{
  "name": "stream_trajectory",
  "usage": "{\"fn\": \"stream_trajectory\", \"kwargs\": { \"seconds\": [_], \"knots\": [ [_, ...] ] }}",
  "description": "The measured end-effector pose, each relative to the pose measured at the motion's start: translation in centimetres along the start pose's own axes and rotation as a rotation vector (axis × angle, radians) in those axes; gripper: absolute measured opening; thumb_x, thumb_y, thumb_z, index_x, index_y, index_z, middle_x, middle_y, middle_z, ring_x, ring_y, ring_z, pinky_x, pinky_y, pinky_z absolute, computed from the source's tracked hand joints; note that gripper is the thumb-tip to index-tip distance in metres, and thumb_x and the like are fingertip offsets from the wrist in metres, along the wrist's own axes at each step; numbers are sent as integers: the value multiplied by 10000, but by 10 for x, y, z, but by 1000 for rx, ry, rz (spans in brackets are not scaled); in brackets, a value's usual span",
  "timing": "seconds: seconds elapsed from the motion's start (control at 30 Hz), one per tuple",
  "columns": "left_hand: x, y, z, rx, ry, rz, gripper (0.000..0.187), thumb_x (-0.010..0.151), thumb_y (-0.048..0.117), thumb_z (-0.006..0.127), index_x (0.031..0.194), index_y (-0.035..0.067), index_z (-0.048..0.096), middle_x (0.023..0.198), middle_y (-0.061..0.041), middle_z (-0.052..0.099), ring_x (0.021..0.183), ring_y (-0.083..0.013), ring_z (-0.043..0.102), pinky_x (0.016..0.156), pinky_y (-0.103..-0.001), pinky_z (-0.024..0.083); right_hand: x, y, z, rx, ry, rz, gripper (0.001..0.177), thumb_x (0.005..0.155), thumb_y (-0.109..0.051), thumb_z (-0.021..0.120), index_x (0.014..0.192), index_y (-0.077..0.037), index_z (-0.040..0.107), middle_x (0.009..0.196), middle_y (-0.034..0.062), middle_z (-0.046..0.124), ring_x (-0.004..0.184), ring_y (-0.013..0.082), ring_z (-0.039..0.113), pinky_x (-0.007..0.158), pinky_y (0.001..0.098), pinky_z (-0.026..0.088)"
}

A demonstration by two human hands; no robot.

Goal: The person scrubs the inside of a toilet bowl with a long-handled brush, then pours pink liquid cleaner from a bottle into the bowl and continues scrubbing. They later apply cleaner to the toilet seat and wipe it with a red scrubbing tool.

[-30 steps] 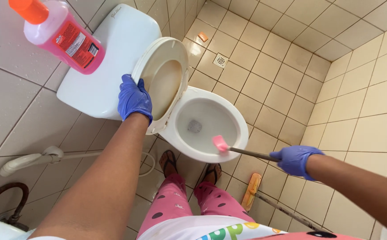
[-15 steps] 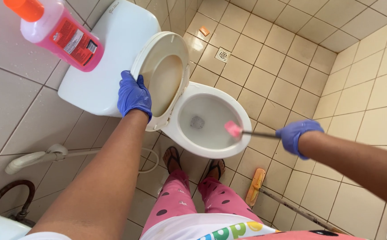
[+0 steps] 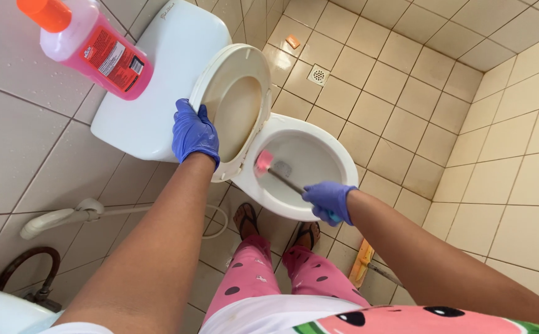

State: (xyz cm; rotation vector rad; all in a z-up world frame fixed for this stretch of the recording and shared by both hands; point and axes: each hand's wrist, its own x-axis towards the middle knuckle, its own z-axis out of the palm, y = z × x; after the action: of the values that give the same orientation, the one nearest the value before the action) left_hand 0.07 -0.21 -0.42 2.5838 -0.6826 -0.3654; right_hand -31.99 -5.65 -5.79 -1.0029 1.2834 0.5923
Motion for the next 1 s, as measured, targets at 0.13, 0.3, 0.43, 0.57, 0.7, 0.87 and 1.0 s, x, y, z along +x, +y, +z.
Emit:
{"fn": "stream_trajectory", "kwargs": {
  "seconds": [0.13,0.3,0.43,0.57,0.7,0.87,1.0],
  "knots": [
    [-1,1,-2,-1,-11,-2,433,1092,394,412,1447,148,387,1286,-210,599,1204,-448,625,939,-650,537,-9,-3,10,553,-117,-1,185,989,-343,612,873,-246,505,634,-78,431,436,60,409,373,201,295],
    [2,-3,5,-7,-10,3,444,1095,410,411,1461,162,378,1309,-223,595,1215,-453,618,943,-654,532,-24,19,-1,1205,-402,-44,258,1038,-248,543,800,-240,443,638,-209,332,420,-52,355,437,169,243],
    [0,1,-4,3,-13,16,467,1096,406,417,1476,137,379,1313,-233,601,1215,-449,624,949,-651,532,10,11,-28,1479,-385,-132,280,1035,-193,487,764,-241,435,636,-214,386,444,-64,435,498,181,300],
    [0,-2,0,-22,-5,21,464,1088,426,416,1459,149,398,1325,-233,598,1216,-452,623,945,-651,534,-2,-19,-4,1221,-379,-103,302,1037,-242,496,753,-274,398,614,-230,311,430,-92,393,458,149,252],
    [0,1,-3,-10,-18,27,472,1096,419,410,1474,137,379,1350,-250,585,1231,-461,613,951,-657,530,15,23,50,819,-123,-110,206,998,-326,636,907,-154,569,642,14,503,458,103,486,415,242,319],
    [0,-1,-5,-8,-36,23,473,1093,420,406,1471,137,379,1363,-248,577,1235,-459,609,954,-658,528,-78,26,34,69,108,-30,502,954,-204,647,1454,-238,619,720,167,539,507,259,570,321,285,422],
    [3,-3,0,-11,-21,30,456,1094,404,412,1467,144,386,1343,-260,584,1222,-464,613,950,-653,533,-23,12,30,66,92,-20,337,941,-288,694,1262,-193,736,585,159,545,339,228,503,232,304,402]
  ]
}}
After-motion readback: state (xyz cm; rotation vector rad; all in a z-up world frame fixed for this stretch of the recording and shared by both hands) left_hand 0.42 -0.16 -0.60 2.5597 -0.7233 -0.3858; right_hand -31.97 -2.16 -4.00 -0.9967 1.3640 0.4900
